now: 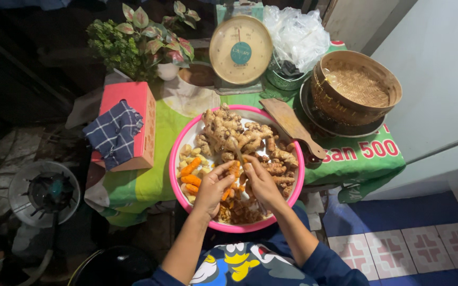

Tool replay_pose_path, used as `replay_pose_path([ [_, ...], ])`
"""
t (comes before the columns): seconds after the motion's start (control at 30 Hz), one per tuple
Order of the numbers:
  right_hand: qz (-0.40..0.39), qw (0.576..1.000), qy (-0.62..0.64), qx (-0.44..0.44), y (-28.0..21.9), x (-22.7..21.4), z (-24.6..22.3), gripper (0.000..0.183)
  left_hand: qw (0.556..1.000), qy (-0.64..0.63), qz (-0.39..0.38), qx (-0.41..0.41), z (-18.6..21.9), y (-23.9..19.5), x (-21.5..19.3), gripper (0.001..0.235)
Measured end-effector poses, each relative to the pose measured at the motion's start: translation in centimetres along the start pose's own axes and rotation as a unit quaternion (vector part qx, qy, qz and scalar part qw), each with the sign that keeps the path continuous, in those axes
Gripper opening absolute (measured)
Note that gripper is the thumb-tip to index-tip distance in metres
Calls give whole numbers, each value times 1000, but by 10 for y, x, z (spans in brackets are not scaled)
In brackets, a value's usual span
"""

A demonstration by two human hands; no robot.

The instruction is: The person peels turmeric and carrots using a knife over a pink bowl. The person holds each root in one hand and uses the knife in the other to remove the skin, placing the peeled pieces into the bowl.

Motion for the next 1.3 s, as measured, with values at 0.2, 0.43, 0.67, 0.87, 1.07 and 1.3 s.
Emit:
replay_pose_path([
  [0.2,12,989,146,28,8,-7,4,35,997,20,50,52,14,2,-7,43],
  [0.43,60,854,449,255,-13,-13,-33,35,999,-22,31,0,19,-12,-2,52],
  [0.67,-42,954,258,149,-22,-4,-13,21,1000,-21,16,2,20,-22,1,54],
  [0.87,37,951,273,140,-22,-3,-11,28,997,-23,53,46,23,-31,3,43],
  [1.07,25,955,270,121,-23,-16,7,32,994,6,36,101,28,-41,-1,38],
  [1.3,-41,964,251,83,-33,-17,-4,21,992,57,46,106,39,-43,18,41],
])
Point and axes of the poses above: each hand's wrist, its own y-axis towards the middle knuckle, its own x-axis out of the palm, z = x × y, the point moved 1 cm from there along y, towards the middle knuckle, and after that the axes turned 10 degrees about y, right-handed, at the moved point
